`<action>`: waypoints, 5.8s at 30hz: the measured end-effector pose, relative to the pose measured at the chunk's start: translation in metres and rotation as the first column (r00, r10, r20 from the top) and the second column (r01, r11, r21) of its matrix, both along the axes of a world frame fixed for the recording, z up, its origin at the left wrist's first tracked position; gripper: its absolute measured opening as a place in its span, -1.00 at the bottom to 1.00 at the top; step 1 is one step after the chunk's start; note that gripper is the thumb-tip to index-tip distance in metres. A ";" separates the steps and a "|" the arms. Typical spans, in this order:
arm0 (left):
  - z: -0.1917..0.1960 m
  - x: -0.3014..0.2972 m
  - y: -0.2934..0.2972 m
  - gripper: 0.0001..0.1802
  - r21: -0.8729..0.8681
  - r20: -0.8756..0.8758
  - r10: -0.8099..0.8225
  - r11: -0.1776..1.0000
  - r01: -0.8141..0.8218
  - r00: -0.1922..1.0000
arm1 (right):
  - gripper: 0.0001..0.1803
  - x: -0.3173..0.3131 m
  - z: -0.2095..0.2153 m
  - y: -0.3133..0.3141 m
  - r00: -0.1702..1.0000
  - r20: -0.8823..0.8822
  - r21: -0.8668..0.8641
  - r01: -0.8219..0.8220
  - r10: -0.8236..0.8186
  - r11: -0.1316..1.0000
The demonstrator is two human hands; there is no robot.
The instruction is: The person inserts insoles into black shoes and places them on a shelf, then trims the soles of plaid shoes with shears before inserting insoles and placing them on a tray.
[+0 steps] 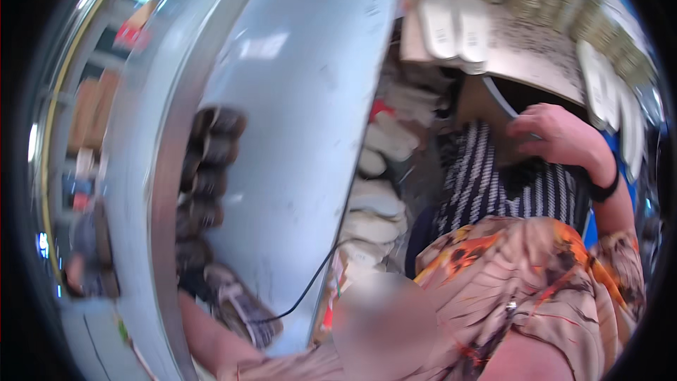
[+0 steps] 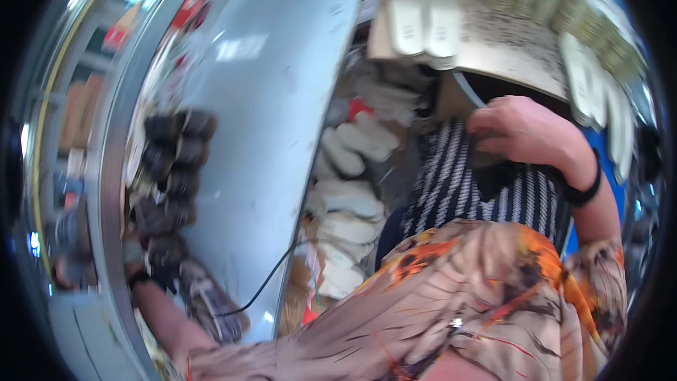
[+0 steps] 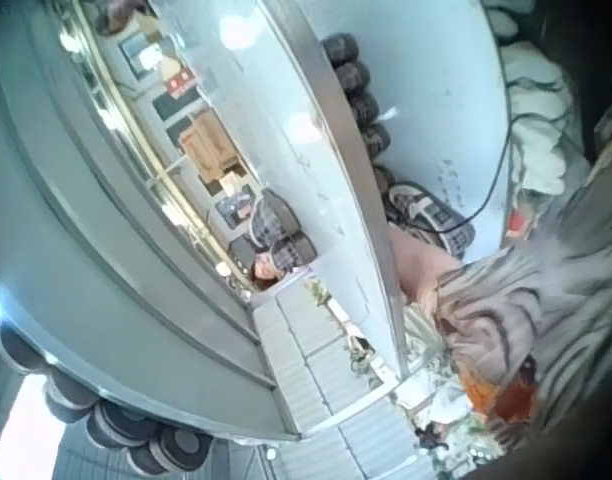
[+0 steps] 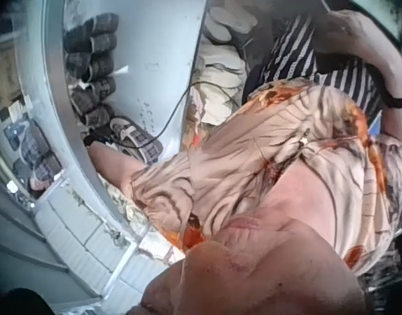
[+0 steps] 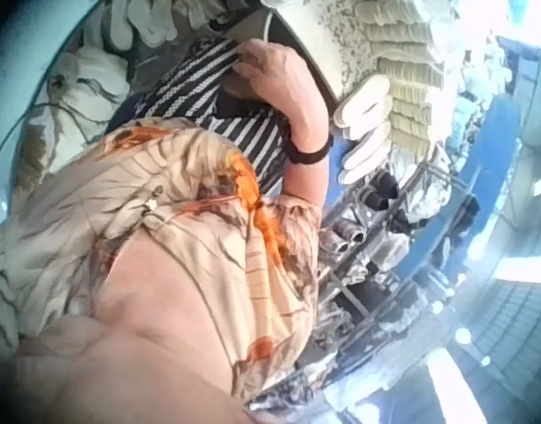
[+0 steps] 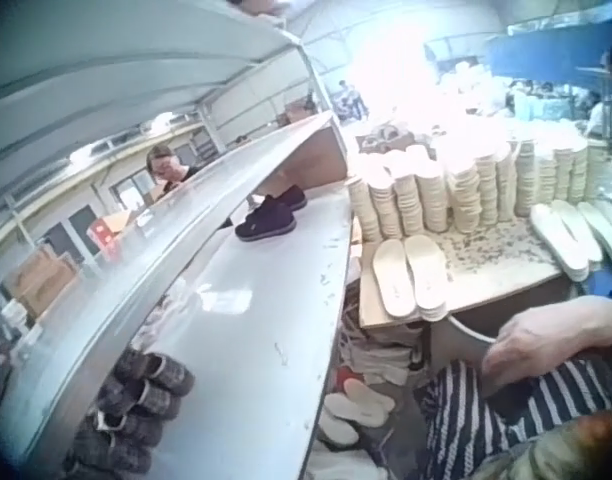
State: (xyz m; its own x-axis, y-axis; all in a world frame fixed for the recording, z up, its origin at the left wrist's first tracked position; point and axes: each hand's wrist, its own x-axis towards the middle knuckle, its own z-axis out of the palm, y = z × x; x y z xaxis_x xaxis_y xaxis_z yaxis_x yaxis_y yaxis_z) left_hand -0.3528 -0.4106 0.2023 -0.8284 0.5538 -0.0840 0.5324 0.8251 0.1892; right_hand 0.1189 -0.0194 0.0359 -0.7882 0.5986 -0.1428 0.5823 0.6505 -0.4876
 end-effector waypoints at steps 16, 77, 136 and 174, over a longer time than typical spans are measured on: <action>-0.248 0.293 0.402 -0.68 0.386 0.339 -0.940 0.172 0.906 0.034 | -0.44 0.482 -0.078 0.037 -0.258 -0.217 0.207 0.930 -0.941 -0.303; -0.310 0.422 0.486 -0.70 0.166 0.073 -0.983 0.176 0.970 0.166 | -0.57 0.386 -0.202 -0.220 -0.618 0.102 -0.771 0.446 -0.780 -0.454; -0.276 0.265 0.402 -0.71 0.399 0.873 -0.286 0.884 0.243 -0.394 | -0.54 0.240 -0.117 -0.088 -0.109 -0.175 -0.596 0.803 -0.979 0.017; -0.303 0.390 0.414 -0.78 0.773 -0.188 -0.949 0.015 0.634 0.252 | -0.58 0.129 -0.058 -0.031 0.117 -0.582 -0.679 0.475 -0.805 0.560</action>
State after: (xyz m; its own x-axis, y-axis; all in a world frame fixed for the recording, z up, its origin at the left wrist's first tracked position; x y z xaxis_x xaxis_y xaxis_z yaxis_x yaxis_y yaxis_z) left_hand 0.0367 0.0037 -0.1008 0.2038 0.8211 0.5332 0.5189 -0.5524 0.6524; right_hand 0.2479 -0.0502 -0.0220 0.0677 0.9976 -0.0112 -0.0481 -0.0079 -0.9988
